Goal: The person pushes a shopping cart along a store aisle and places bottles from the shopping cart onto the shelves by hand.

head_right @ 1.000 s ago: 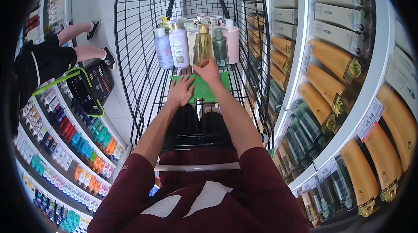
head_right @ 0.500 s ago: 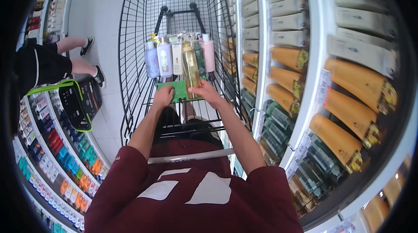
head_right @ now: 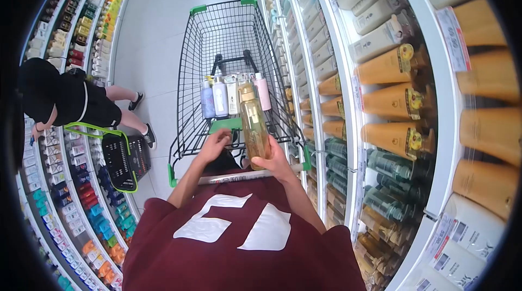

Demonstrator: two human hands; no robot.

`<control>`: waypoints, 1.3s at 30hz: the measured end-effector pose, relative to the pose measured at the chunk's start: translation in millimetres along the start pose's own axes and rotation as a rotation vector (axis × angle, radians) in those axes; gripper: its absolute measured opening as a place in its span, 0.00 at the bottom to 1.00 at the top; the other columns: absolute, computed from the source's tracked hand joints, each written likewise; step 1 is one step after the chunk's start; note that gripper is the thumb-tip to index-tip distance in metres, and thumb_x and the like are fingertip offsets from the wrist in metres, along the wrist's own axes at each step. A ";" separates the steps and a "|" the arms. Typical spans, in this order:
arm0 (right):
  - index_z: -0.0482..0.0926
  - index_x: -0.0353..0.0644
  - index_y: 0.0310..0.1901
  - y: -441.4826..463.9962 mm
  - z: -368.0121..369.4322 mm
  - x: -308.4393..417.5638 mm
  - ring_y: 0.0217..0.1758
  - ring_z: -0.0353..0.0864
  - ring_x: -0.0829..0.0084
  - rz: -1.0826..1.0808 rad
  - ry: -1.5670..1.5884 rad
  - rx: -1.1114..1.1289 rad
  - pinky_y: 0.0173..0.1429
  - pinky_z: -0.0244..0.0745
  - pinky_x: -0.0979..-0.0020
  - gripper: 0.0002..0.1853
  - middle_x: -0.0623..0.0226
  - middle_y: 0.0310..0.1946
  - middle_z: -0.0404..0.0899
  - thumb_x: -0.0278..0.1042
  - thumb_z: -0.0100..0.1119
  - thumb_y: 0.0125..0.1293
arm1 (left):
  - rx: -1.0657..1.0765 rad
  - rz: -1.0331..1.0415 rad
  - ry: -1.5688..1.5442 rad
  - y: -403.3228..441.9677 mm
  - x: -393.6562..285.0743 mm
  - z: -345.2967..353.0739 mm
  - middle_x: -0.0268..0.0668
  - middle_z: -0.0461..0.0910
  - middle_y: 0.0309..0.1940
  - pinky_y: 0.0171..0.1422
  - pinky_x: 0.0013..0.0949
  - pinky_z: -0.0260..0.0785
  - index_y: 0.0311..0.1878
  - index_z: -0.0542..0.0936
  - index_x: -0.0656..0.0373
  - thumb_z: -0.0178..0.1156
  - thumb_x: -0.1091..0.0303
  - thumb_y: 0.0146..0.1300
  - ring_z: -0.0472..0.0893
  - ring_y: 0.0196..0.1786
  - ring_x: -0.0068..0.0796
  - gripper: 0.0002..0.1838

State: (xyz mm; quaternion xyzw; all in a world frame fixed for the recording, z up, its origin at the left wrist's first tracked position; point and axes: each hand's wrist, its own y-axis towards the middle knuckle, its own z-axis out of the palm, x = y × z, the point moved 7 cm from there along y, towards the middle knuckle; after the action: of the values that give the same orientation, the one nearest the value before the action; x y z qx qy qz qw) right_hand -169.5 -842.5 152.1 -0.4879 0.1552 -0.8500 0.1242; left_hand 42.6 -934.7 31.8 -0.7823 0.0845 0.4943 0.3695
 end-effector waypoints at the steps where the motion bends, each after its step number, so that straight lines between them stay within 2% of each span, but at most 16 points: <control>1: 0.57 0.35 0.77 -8.2 3.4 8.6 0.70 0.73 0.72 -0.010 0.014 0.022 0.74 0.67 0.67 0.50 0.64 0.68 0.72 0.35 0.78 0.56 | -0.013 0.018 -0.077 -15.6 -18.1 5.1 0.45 0.85 0.53 0.61 0.36 0.75 0.64 0.77 0.65 0.59 0.66 0.73 0.84 0.55 0.35 0.20; 4: 0.60 0.36 0.74 -31.5 1.2 22.4 0.67 0.74 0.72 -0.122 0.003 0.030 0.72 0.69 0.67 0.46 0.63 0.64 0.73 0.33 0.76 0.58 | 0.006 0.150 -0.120 -62.4 -87.9 28.4 0.44 0.85 0.53 0.66 0.37 0.71 0.65 0.77 0.64 0.60 0.64 0.72 0.83 0.58 0.35 0.22; 6: 0.59 0.35 0.74 -44.3 -0.8 28.2 0.67 0.74 0.73 -0.138 -0.036 0.021 0.73 0.68 0.67 0.47 0.63 0.65 0.72 0.33 0.77 0.58 | -0.001 0.345 0.120 -76.5 -112.7 41.1 0.47 0.83 0.56 0.69 0.42 0.70 0.67 0.75 0.62 0.60 0.60 0.72 0.81 0.61 0.44 0.25; 12: 0.57 0.33 0.76 -78.7 3.8 38.1 0.71 0.71 0.70 -0.230 -0.040 -0.063 0.75 0.66 0.66 0.49 0.60 0.68 0.70 0.32 0.78 0.57 | 0.089 0.332 0.138 -79.0 -178.8 46.9 0.47 0.81 0.60 0.70 0.43 0.69 0.70 0.72 0.63 0.59 0.61 0.73 0.80 0.61 0.42 0.26; 14: 0.56 0.33 0.76 -87.6 10.6 45.5 0.71 0.71 0.70 -0.290 -0.052 -0.105 0.75 0.65 0.66 0.51 0.61 0.67 0.71 0.34 0.78 0.56 | 0.228 0.301 -0.205 -78.6 -197.2 58.5 0.45 0.80 0.62 0.70 0.41 0.68 0.72 0.70 0.63 0.57 0.62 0.75 0.79 0.64 0.36 0.26; 15: 0.56 0.32 0.77 -91.8 12.1 51.1 0.70 0.71 0.71 -0.338 -0.064 -0.141 0.74 0.65 0.66 0.52 0.61 0.67 0.71 0.35 0.79 0.55 | 0.313 0.306 -0.317 -78.4 -205.8 65.2 0.44 0.75 0.68 0.74 0.40 0.65 0.77 0.62 0.62 0.56 0.64 0.77 0.75 0.69 0.34 0.30; 16: 0.56 0.32 0.77 -95.8 11.6 52.3 0.70 0.71 0.71 -0.347 -0.058 -0.154 0.74 0.65 0.66 0.52 0.61 0.67 0.71 0.35 0.79 0.55 | 0.328 0.308 -0.308 -81.9 -212.3 70.8 0.44 0.75 0.68 0.74 0.40 0.65 0.77 0.62 0.62 0.56 0.64 0.77 0.75 0.69 0.34 0.30; 18: 0.52 0.30 0.78 -107.1 13.5 57.8 0.72 0.70 0.69 -0.379 -0.095 -0.144 0.76 0.63 0.65 0.55 0.59 0.69 0.69 0.36 0.79 0.56 | 0.381 0.293 -0.595 -96.8 -230.2 82.4 0.46 0.69 0.73 0.77 0.41 0.61 0.81 0.51 0.60 0.58 0.65 0.77 0.70 0.73 0.37 0.38; 19: 0.52 0.30 0.78 -109.8 12.3 59.9 0.72 0.70 0.69 -0.390 -0.088 -0.159 0.76 0.63 0.65 0.55 0.59 0.69 0.69 0.36 0.79 0.56 | 0.420 0.302 -0.587 -97.6 -229.8 88.1 0.47 0.65 0.75 0.79 0.42 0.58 0.83 0.43 0.58 0.59 0.66 0.76 0.68 0.75 0.39 0.43; 21: 0.52 0.30 0.78 -122.4 15.1 67.4 0.73 0.69 0.67 -0.473 -0.232 -0.203 0.78 0.62 0.64 0.51 0.56 0.70 0.67 0.39 0.74 0.62 | 0.443 0.305 -0.591 -105.5 -240.5 92.8 0.47 0.65 0.75 0.80 0.43 0.57 0.83 0.43 0.58 0.60 0.66 0.76 0.67 0.75 0.39 0.43; 24: 0.51 0.30 0.79 -136.7 21.7 73.3 0.74 0.68 0.64 -0.496 -0.128 -0.227 0.77 0.62 0.62 0.49 0.54 0.70 0.67 0.41 0.70 0.66 | 0.472 0.340 -0.589 -115.7 -259.6 92.8 0.46 0.65 0.75 0.80 0.42 0.57 0.83 0.46 0.58 0.60 0.65 0.75 0.66 0.76 0.37 0.42; 25: 0.53 0.30 0.78 -143.4 21.7 74.1 0.69 0.73 0.64 -0.493 -0.120 -0.244 0.73 0.67 0.63 0.43 0.55 0.66 0.71 0.39 0.65 0.71 | 0.420 0.296 -0.603 -114.3 -257.1 91.1 0.45 0.66 0.74 0.80 0.41 0.57 0.82 0.49 0.58 0.61 0.65 0.74 0.67 0.76 0.36 0.41; 27: 0.55 0.31 0.78 -151.9 22.1 79.1 0.66 0.76 0.66 -0.476 -0.085 -0.218 0.70 0.69 0.64 0.41 0.56 0.63 0.73 0.38 0.64 0.71 | 0.386 0.164 -0.715 -114.0 -252.8 88.7 0.43 0.68 0.73 0.79 0.39 0.58 0.81 0.56 0.58 0.61 0.62 0.74 0.69 0.74 0.33 0.38; 29: 0.60 0.32 0.75 -154.3 26.0 83.8 0.56 0.80 0.72 -0.518 -0.061 -0.212 0.63 0.73 0.69 0.34 0.60 0.54 0.78 0.34 0.61 0.73 | 0.420 0.133 -0.764 -116.1 -253.4 88.4 0.43 0.69 0.72 0.79 0.39 0.60 0.81 0.56 0.58 0.61 0.62 0.74 0.70 0.73 0.33 0.38; 38: 0.65 0.32 0.70 -155.2 28.4 81.4 0.52 0.81 0.74 -0.478 -0.029 -0.267 0.60 0.75 0.71 0.29 0.63 0.49 0.79 0.33 0.61 0.72 | 0.429 0.185 -0.797 -120.6 -259.9 89.0 0.43 0.72 0.69 0.74 0.39 0.67 0.80 0.57 0.60 0.53 0.50 0.75 0.74 0.70 0.34 0.38; 39: 0.66 0.32 0.69 -156.0 28.9 81.3 0.52 0.81 0.75 -0.472 -0.038 -0.264 0.60 0.75 0.71 0.28 0.64 0.49 0.79 0.33 0.62 0.72 | 0.404 0.189 -0.795 -121.7 -263.3 88.9 0.47 0.74 0.67 0.72 0.43 0.70 0.77 0.60 0.61 0.54 0.48 0.73 0.77 0.67 0.39 0.38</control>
State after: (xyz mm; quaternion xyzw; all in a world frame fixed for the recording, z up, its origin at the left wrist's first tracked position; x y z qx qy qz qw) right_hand -193.8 -732.4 290.1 -0.5383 0.1443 -0.8186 -0.1390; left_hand -90.9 -850.5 290.8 -0.4330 0.1019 0.7614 0.4716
